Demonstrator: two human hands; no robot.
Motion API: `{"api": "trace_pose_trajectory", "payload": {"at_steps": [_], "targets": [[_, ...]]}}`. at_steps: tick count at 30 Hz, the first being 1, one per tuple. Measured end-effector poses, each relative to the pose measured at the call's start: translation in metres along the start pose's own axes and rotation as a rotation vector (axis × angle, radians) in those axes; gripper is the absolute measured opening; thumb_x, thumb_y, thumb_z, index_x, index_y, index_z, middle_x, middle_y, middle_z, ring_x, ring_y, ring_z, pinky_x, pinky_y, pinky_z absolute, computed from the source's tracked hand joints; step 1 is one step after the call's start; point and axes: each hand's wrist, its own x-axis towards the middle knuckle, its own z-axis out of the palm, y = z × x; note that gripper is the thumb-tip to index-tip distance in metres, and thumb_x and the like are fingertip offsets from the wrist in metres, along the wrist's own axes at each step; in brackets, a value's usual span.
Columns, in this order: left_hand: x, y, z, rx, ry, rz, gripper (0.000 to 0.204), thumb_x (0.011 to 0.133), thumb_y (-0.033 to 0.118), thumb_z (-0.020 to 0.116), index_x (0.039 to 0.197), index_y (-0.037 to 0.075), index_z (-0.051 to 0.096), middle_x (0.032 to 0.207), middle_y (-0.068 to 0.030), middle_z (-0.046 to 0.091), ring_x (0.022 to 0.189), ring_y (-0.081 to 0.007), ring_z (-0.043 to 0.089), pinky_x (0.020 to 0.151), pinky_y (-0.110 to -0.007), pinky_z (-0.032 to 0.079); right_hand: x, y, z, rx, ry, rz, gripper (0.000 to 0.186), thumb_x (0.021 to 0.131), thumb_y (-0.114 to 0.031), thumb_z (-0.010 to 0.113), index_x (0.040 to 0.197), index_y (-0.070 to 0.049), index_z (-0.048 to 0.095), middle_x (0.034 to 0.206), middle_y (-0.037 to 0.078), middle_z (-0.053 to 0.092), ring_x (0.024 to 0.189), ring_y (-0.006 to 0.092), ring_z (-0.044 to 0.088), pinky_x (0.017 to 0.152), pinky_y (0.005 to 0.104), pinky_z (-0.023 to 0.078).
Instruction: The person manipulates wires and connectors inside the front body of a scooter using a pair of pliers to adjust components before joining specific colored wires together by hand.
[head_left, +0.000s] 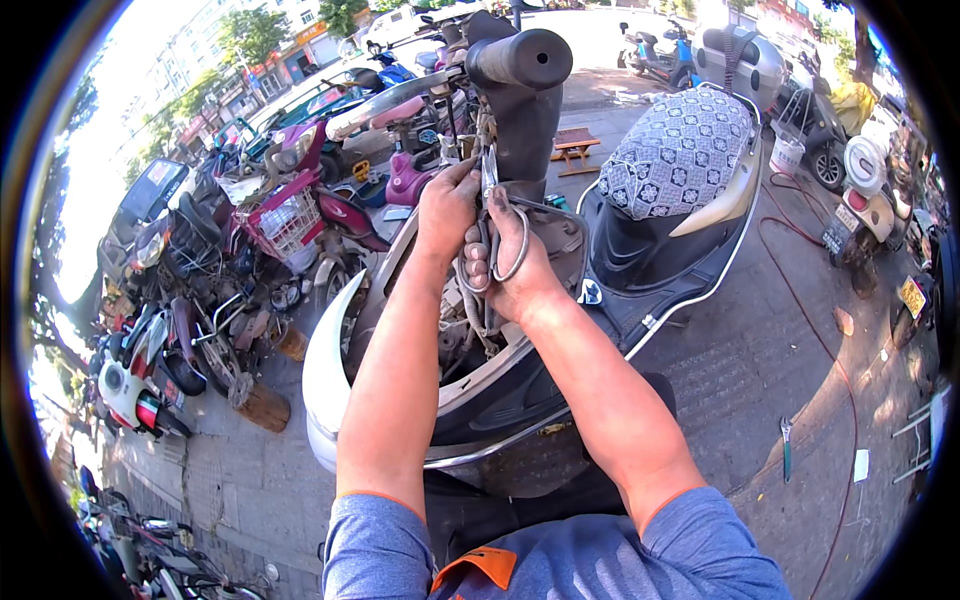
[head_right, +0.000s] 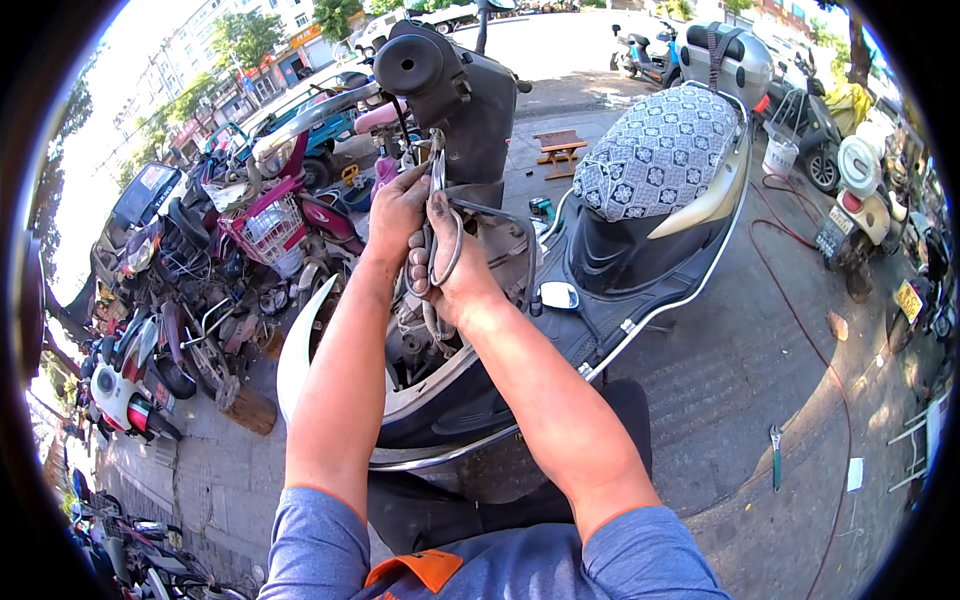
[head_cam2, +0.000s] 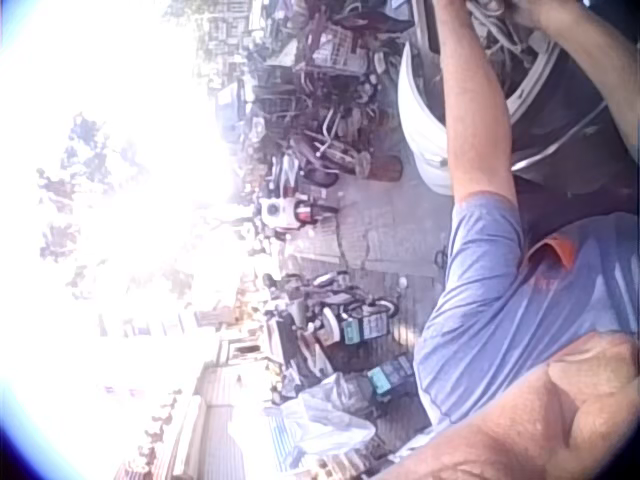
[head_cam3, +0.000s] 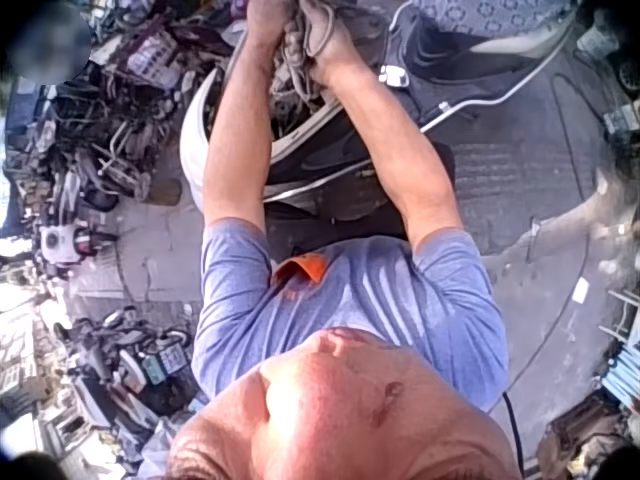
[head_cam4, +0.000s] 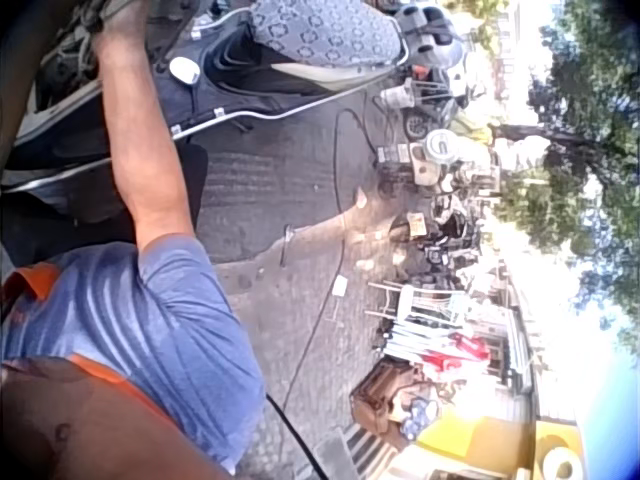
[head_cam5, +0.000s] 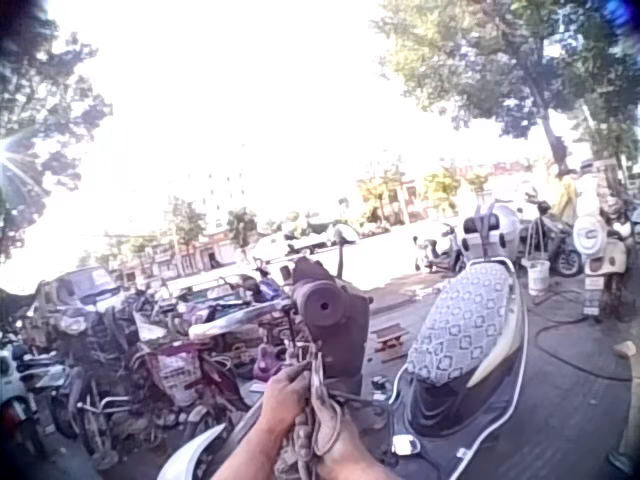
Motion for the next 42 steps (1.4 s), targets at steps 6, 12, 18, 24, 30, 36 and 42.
{"api": "trace_pose_trajectory", "payload": {"at_steps": [6, 12, 18, 24, 30, 36, 42], "targets": [[0.001, -0.002, -0.004, -0.039, -0.033, -0.046, 0.041, 0.105, 0.023, 0.063, 0.138, 0.001, 0.072, 0.096, -0.0063, 0.076, 0.085, -0.0119, 0.065, 0.08, -0.03, 0.053, 0.002, -0.003, 0.009, -0.039, 0.085, -0.04, 0.059, 0.097, -0.069, 0.07, 0.087, -0.013, 0.057, 0.063, -0.004, 0.048, 0.048, 0.008, 0.044, 0.045, 0.0223, 0.038], [0.001, -0.001, -0.002, -0.011, -0.014, -0.052, 0.042, 0.104, 0.023, 0.064, 0.137, 0.0, 0.071, 0.106, -0.0167, 0.078, 0.096, -0.0209, 0.07, 0.09, -0.034, 0.053, 0.011, 0.009, -0.001, -0.349, 0.079, -0.216, 0.061, 0.102, -0.067, 0.065, 0.083, -0.009, 0.061, 0.061, -0.002, 0.052, 0.05, 0.0106, 0.048, 0.048, 0.0282, 0.036], [0.005, -0.016, -0.001, -0.183, -0.056, -0.058, 0.043, 0.103, 0.021, 0.065, 0.138, -0.004, 0.07, 0.115, -0.0173, 0.079, 0.103, -0.0191, 0.071, 0.096, -0.033, 0.052, 0.037, 0.03, -0.018, -0.711, 0.171, -0.457, 0.062, 0.105, -0.064, 0.062, 0.087, -0.004, 0.064, 0.062, -0.003, 0.051, 0.052, 0.0102, 0.05, 0.049, 0.0297, 0.04], [0.007, -0.018, -0.002, -0.286, -0.073, -0.092, 0.042, 0.103, 0.021, 0.065, 0.136, -0.003, 0.071, 0.108, -0.0142, 0.079, 0.098, -0.0167, 0.069, 0.093, -0.032, 0.052, 0.029, 0.036, -0.013, -0.772, 0.247, -0.508, 0.064, 0.106, -0.065, 0.061, 0.086, -0.004, 0.064, 0.062, -0.003, 0.051, 0.052, 0.0104, 0.051, 0.05, 0.0303, 0.041], [0.002, -0.005, -0.009, -0.064, -0.069, -0.049, 0.039, 0.106, 0.02, 0.064, 0.139, -0.001, 0.071, 0.105, -0.0074, 0.076, 0.092, -0.0117, 0.064, 0.087, -0.029, 0.052, 0.015, 0.012, 0.001, -0.355, 0.087, -0.221, 0.06, 0.105, -0.063, 0.062, 0.082, -0.008, 0.062, 0.061, -0.003, 0.048, 0.051, 0.0092, 0.046, 0.048, 0.0294, 0.036], [0.001, -0.002, -0.001, -0.187, -0.064, -0.046, 0.033, 0.107, 0.025, 0.067, 0.128, 0.001, 0.076, 0.095, 0.0009, 0.071, 0.084, -0.0086, 0.06, 0.077, -0.027, 0.05, 0.026, 0.001, 0.004, -0.549, 0.121, -0.431, 0.065, 0.105, -0.063, 0.062, 0.084, -0.002, 0.063, 0.064, 0.004, 0.058, 0.057, 0.0189, 0.056, 0.057, 0.0353, 0.042], [0.004, -0.007, -0.005, -0.39, -0.049, -0.373, 0.029, 0.107, 0.031, 0.068, 0.111, 0.003, 0.076, 0.095, 0.0022, 0.069, 0.079, -0.0087, 0.061, 0.069, -0.026, 0.05, -0.019, 0.036, -0.009, -0.618, -0.017, -0.265, 0.058, 0.106, -0.064, 0.059, 0.087, -0.009, 0.059, 0.065, -0.002, 0.052, 0.055, 0.013, 0.051, 0.054, 0.03, 0.041]]}}
